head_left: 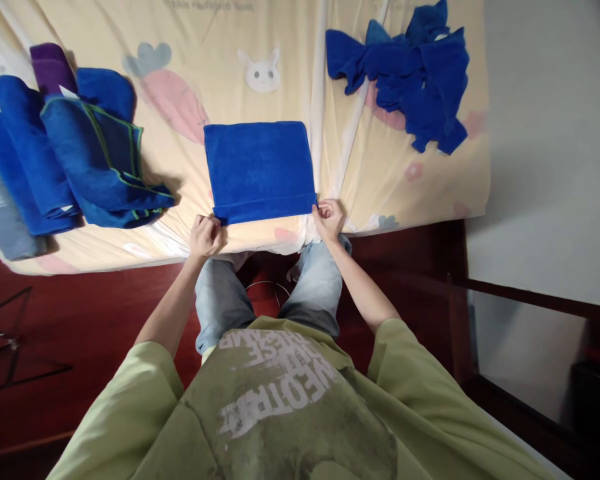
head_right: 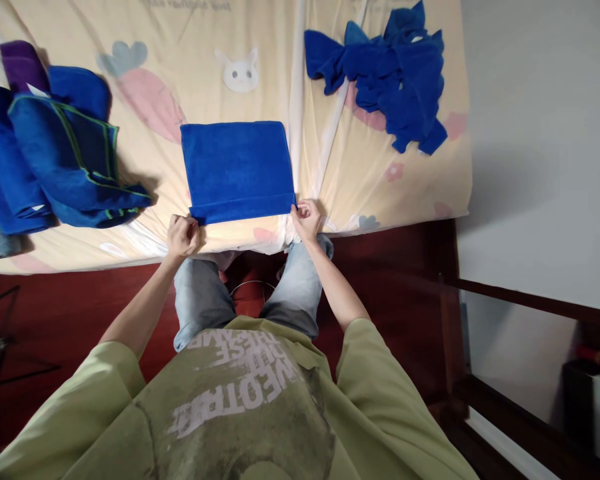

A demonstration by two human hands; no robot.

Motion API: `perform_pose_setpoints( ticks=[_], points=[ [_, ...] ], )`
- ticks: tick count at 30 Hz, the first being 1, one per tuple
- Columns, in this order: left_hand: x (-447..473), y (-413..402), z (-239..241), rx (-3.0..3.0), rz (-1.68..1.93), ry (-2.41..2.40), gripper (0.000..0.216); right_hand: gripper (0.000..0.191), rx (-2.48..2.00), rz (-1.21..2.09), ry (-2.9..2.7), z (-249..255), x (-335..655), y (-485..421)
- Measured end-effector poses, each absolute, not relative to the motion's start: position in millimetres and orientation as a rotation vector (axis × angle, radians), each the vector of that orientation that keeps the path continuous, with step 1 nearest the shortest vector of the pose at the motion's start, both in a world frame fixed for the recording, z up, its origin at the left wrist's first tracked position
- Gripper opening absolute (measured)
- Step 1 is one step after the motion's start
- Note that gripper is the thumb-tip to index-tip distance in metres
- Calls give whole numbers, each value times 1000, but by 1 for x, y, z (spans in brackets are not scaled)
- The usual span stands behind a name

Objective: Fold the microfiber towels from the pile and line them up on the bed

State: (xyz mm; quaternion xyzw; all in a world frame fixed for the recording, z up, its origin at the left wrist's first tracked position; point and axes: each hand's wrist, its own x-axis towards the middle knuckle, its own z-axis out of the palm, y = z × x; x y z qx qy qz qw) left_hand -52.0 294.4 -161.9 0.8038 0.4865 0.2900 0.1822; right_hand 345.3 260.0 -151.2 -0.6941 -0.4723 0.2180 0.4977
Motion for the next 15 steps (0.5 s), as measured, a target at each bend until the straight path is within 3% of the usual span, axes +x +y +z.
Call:
perform_pose_setpoints(
  ticks=[7, 10, 15],
  points=[
    [-49, 289, -155, 2332, 858, 1537, 40, 33, -1724, 388, -1232, -136, 348, 244],
    [-47, 290, -149, 2387, 780, 1449, 50, 41, -1728, 290, -1514, -121, 353, 235],
    [-42, 297, -141, 2302, 725, 1317, 68, 56, -1612, 436, -2092, -107, 359, 245]
  ],
)
